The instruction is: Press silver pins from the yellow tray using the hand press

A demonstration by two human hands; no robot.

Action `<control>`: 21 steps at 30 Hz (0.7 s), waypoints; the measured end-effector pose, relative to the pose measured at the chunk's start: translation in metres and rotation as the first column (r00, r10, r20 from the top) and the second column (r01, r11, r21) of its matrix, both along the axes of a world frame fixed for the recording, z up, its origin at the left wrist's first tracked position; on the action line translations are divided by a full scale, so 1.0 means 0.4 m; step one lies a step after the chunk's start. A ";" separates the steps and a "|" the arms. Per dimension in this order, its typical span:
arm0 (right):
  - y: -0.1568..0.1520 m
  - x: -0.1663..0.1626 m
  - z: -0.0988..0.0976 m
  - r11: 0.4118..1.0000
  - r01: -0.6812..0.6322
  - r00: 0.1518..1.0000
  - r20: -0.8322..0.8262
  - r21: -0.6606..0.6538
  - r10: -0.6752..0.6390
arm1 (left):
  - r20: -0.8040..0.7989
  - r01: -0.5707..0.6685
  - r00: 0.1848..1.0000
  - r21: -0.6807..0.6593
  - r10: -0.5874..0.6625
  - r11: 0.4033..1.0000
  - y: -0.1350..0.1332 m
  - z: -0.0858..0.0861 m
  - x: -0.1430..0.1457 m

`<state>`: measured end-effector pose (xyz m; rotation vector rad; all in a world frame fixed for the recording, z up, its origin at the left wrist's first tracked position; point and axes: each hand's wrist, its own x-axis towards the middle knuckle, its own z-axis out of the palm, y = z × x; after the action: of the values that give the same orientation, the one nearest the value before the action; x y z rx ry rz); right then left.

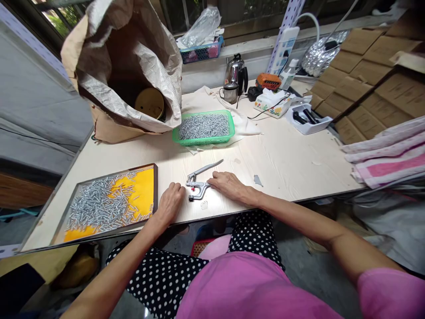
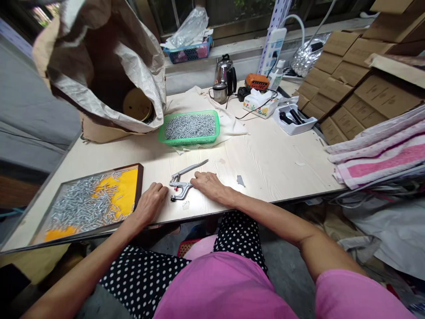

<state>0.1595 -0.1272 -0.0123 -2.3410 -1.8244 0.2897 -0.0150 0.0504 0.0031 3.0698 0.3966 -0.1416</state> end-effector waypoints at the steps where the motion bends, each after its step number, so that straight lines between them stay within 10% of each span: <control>1: 0.001 -0.001 -0.005 1.000 -0.005 1.000 0.013 0.005 0.005 | 0.049 -0.055 0.997 -0.094 0.060 0.994 0.003 -0.003 0.002; 3: 0.001 -0.003 -0.016 0.999 -0.025 0.999 0.037 0.024 0.024 | 0.101 -0.215 0.958 -0.361 0.268 0.907 0.009 -0.014 0.005; 7: 0.000 -0.011 -0.033 0.996 -0.073 0.997 0.042 0.059 0.071 | -0.090 -0.400 0.813 -0.805 0.575 0.439 0.003 -0.030 0.009; 9: 0.001 -0.014 -0.034 0.994 -0.094 0.995 0.032 0.054 0.092 | -0.148 -0.388 0.799 -0.867 0.582 0.312 -0.007 -0.029 0.010; 21: 0.005 -0.017 -0.030 0.994 -0.104 0.994 0.028 0.024 0.103 | -0.181 -0.447 0.813 -0.803 0.554 0.395 -0.013 -0.039 -0.006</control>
<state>0.1526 -0.1251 -0.0244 -2.2486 -1.9541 0.2476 -0.0172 0.0452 -0.0127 1.8886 0.9255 -0.0806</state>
